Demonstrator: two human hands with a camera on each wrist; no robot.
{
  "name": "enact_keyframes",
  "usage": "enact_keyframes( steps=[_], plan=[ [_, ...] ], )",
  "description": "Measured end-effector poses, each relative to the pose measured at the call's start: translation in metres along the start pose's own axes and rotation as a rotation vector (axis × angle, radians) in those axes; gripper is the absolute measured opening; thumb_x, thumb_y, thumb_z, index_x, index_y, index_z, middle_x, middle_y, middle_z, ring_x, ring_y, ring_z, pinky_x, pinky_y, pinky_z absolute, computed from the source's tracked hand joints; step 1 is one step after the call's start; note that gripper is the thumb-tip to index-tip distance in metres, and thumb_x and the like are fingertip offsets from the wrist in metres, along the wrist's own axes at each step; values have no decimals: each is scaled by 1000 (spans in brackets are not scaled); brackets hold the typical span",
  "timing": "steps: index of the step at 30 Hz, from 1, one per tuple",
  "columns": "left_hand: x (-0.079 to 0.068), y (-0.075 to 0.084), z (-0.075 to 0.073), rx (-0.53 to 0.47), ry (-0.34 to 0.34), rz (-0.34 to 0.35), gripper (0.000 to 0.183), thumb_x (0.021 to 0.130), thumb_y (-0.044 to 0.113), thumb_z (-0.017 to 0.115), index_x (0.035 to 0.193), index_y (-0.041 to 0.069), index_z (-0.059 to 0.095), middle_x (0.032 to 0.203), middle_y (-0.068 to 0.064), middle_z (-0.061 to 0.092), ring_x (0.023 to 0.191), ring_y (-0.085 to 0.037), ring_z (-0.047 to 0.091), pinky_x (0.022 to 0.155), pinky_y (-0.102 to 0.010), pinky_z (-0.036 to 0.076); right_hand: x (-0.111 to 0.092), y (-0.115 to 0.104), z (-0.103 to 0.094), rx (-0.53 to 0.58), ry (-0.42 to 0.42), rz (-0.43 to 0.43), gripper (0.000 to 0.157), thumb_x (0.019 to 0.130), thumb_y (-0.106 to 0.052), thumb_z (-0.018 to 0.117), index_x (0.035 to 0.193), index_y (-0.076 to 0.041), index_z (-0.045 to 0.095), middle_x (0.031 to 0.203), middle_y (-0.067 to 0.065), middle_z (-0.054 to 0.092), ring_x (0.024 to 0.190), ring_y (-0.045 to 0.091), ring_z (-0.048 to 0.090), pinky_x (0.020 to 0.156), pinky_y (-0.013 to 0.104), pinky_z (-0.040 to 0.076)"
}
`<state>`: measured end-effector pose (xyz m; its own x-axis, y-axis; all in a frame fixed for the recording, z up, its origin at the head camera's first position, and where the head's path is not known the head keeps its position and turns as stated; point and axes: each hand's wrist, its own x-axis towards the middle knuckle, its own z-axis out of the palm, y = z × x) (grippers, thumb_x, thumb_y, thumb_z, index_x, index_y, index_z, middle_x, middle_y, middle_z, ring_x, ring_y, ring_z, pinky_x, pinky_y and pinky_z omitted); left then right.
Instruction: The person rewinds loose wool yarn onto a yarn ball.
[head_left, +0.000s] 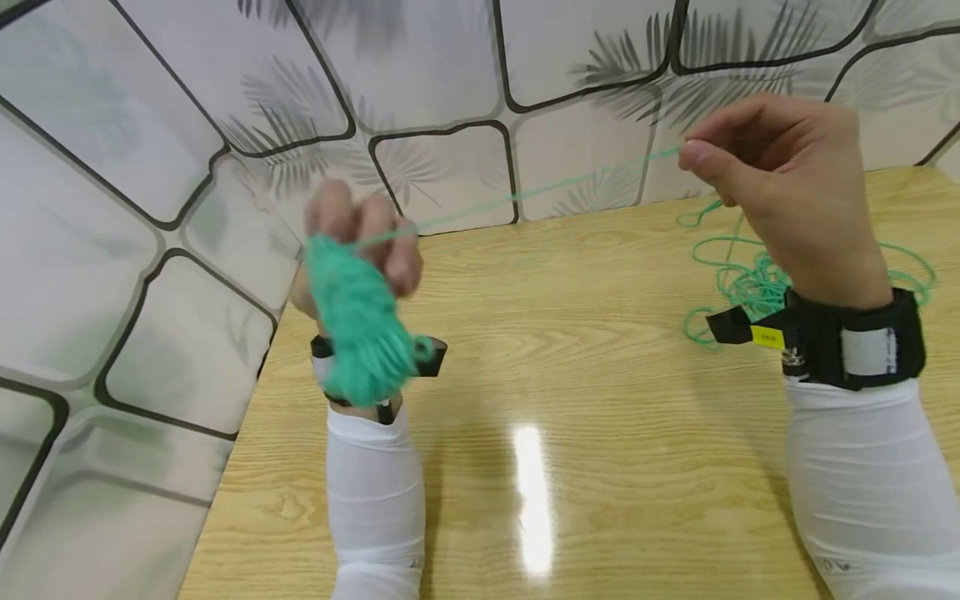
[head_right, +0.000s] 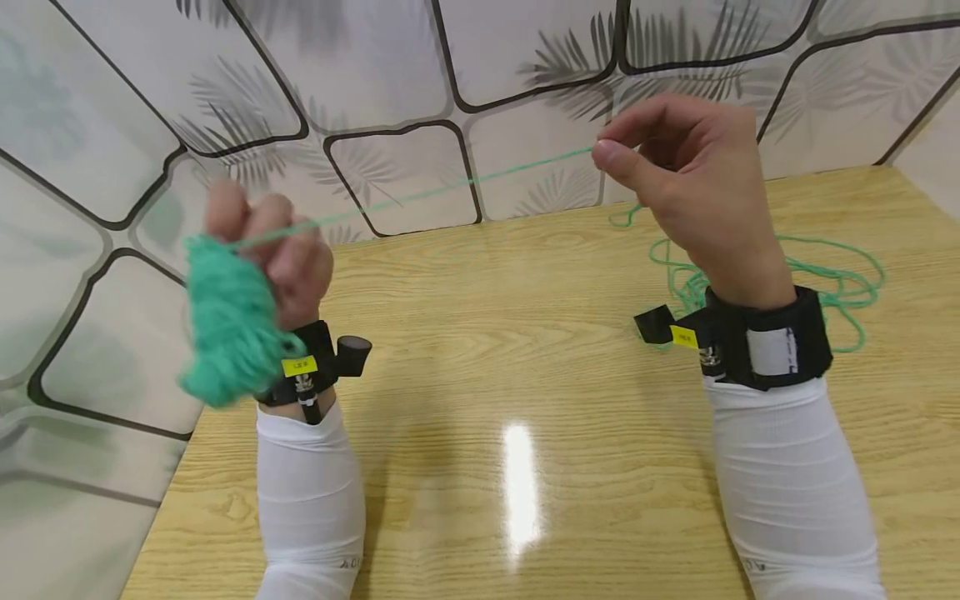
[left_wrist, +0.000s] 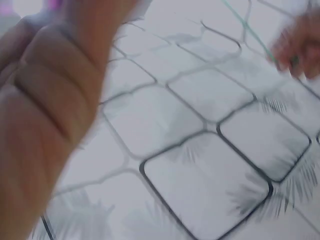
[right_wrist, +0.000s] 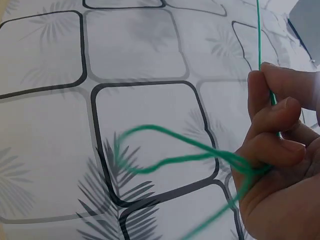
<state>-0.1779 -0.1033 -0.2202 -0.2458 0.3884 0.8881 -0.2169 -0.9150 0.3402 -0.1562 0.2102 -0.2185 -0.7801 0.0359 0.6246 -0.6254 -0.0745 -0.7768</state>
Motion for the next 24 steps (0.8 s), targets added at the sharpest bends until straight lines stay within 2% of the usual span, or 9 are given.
enact_keyframes(
  steps=[3,8,11,13,15,18,20,22,24],
  plan=[
    [10,2,7,17,398,428,26,77,-3,59,100,-5,49,96,-24,54,95,-41,53,85,-43,45,2,6,-6,41,29,27,25,73,8,68,90,20,56,81,22,60,57,20,41,49,21,33],
    [19,7,6,657,1074,738,17,87,0,55,103,-6,50,102,-21,53,91,-33,54,88,-43,45,2,8,-13,67,30,56,25,74,9,67,91,22,54,81,22,60,59,21,41,50,22,34],
    [12,11,-4,1247,1247,543,16,81,-2,63,92,-7,52,95,-18,54,88,-29,57,81,-39,49,1,5,-15,76,43,27,25,73,10,66,91,23,53,81,23,60,58,21,41,50,22,34],
    [4,14,-6,1613,1289,157,14,80,2,65,88,-2,54,92,-13,56,84,-24,58,75,-33,50,2,4,-17,34,68,-39,24,74,10,66,90,23,53,80,24,59,56,21,40,49,21,33],
    [-3,16,-4,1838,1140,-400,12,81,7,64,87,3,55,90,-8,57,79,-22,58,70,-30,49,4,3,-18,22,129,-99,25,74,9,66,89,24,52,78,25,59,52,19,38,48,21,31],
    [-7,15,1,1705,563,-1098,13,82,15,66,88,9,56,91,-5,58,78,-18,58,68,-31,48,7,4,-20,32,251,-153,29,74,7,68,89,25,51,76,25,58,48,18,33,46,21,26],
    [-7,11,2,1385,209,-1178,14,82,15,67,89,8,56,89,-7,57,78,-20,58,68,-35,50,8,5,-21,79,338,-146,33,72,5,70,89,25,50,75,25,58,46,17,30,46,21,24],
    [-3,4,3,1056,-20,-1041,14,82,10,67,90,8,56,89,-9,56,79,-22,58,68,-39,51,9,7,-22,107,390,-134,35,71,4,71,89,25,51,75,25,58,46,18,29,46,21,23],
    [1,-5,5,743,-110,-790,15,80,6,67,88,6,55,86,-11,56,78,-26,56,65,-43,50,9,10,-23,105,394,-117,33,72,3,71,90,24,52,76,24,58,46,18,29,45,21,24]
  ],
)
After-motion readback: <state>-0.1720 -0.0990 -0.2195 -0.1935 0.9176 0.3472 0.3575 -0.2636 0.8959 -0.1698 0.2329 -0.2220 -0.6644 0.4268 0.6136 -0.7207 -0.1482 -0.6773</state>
